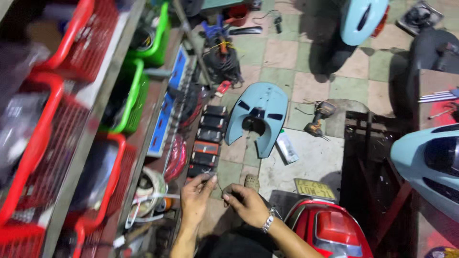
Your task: The person wires and assembles components of an electric scooter using shears and tape, connecting wires and organizing internal parts.
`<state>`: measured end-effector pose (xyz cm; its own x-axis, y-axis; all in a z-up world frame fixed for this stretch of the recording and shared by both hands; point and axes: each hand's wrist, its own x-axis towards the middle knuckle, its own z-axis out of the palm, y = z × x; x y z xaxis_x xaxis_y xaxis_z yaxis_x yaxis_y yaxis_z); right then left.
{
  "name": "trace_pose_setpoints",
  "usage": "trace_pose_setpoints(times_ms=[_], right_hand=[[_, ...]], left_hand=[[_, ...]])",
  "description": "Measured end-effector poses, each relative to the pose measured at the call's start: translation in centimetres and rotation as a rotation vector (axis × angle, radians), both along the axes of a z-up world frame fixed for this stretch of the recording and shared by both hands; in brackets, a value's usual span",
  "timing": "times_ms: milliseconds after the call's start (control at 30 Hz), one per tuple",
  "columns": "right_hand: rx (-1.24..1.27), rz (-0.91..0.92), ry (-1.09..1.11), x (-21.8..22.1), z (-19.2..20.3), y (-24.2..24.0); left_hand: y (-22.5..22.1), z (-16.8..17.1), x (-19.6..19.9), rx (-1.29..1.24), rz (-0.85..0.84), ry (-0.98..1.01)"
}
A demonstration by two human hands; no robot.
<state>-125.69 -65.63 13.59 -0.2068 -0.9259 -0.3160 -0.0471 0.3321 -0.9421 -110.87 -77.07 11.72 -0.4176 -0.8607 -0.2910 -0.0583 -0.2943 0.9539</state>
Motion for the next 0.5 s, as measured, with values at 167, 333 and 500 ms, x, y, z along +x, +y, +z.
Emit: trace_pose_setpoints(times_ms=[167,333,500], right_hand=[[-0.014,-0.076,0.060,-9.5,0.0,-0.9],[0.061,-0.243,0.268,-17.8,-1.8,-0.7],[0.186,-0.435,0.314,-26.7,-3.1,-1.0]], left_hand=[[-6.8,4.2,-11.9,-0.063,-0.003,-0.110],[-13.9,6.5,-22.1,-0.152,-0.044,0.236],[-20.0,6.3,-32.1,-0.120,-0.109,0.236]])
